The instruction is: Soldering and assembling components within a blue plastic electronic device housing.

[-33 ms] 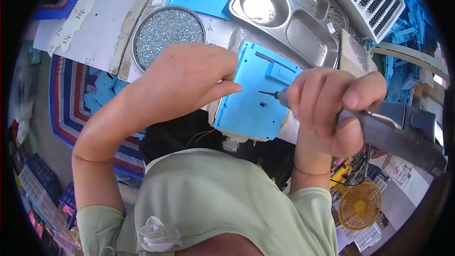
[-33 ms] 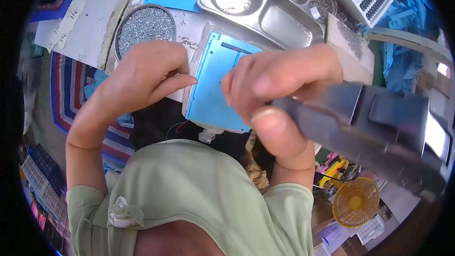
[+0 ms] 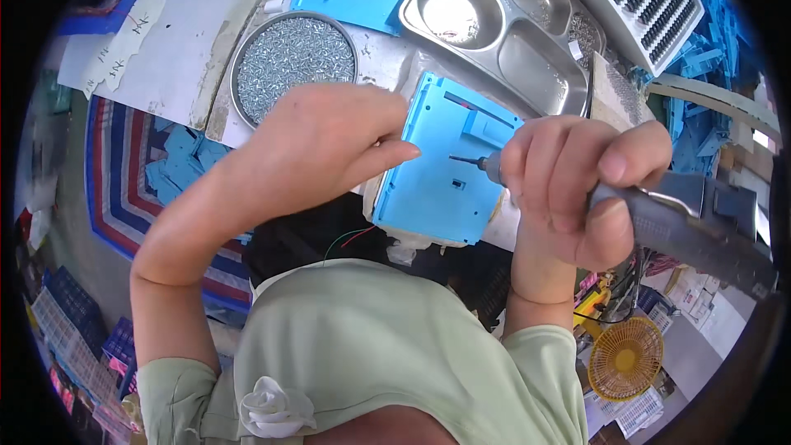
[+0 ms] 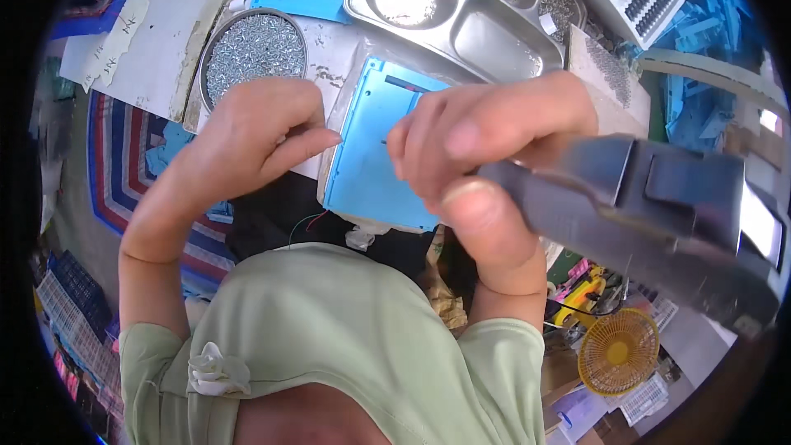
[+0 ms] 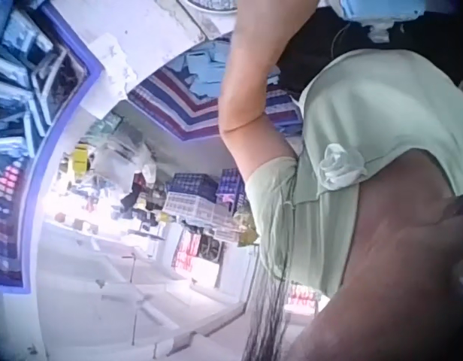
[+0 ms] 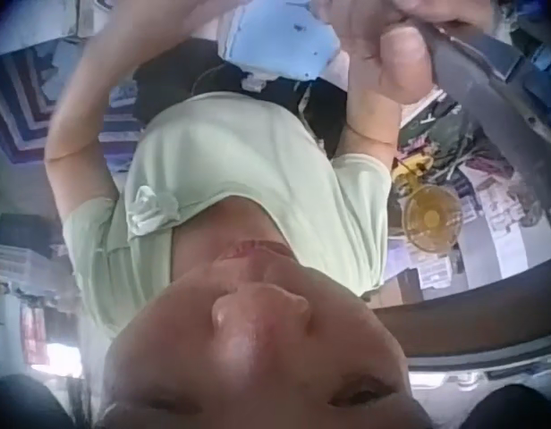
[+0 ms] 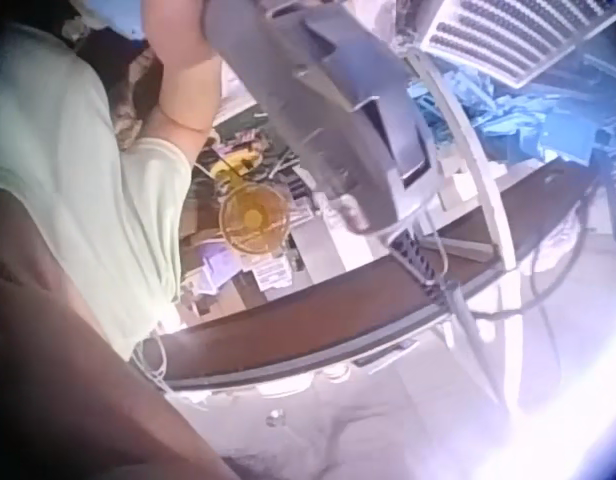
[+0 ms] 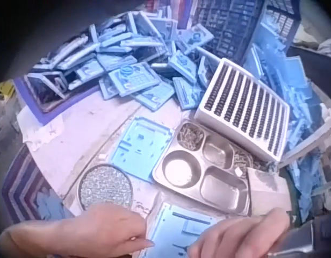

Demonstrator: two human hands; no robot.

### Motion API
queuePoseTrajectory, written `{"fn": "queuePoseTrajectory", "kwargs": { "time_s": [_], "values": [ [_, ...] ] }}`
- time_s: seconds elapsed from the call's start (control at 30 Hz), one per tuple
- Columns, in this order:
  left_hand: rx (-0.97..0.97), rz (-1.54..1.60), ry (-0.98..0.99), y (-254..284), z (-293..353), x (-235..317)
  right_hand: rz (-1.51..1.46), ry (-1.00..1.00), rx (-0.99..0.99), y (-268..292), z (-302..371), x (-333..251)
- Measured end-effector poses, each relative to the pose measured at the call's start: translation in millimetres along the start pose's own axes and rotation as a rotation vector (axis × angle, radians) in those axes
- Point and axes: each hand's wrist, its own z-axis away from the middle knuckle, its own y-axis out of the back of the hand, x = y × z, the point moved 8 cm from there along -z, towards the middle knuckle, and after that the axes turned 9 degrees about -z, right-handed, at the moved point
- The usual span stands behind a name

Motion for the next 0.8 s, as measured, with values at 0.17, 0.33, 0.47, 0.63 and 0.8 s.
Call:
{"fn": "queuePoseTrajectory", "kwargs": {
  "time_s": [0.17,0.33,0.47,0.63,0.8],
  "values": [
    [0.191,-0.004,0.032,-23,13,-1,0.038,0.11,-0.051,8,-14,1],
    [0.362,-0.046,-0.106,-38,16,21,-0.028,0.225,0.086,31,-31,34],
    [0.381,-0.201,-0.185,-56,25,27,-0.046,0.223,0.117,36,-34,52],
    [0.398,-0.197,-0.144,-61,29,22,0.008,0.21,0.163,40,-31,61],
    [0.406,-0.192,-0.127,-62,30,20,0.136,0.117,0.118,36,-31,62]
  ]
}}
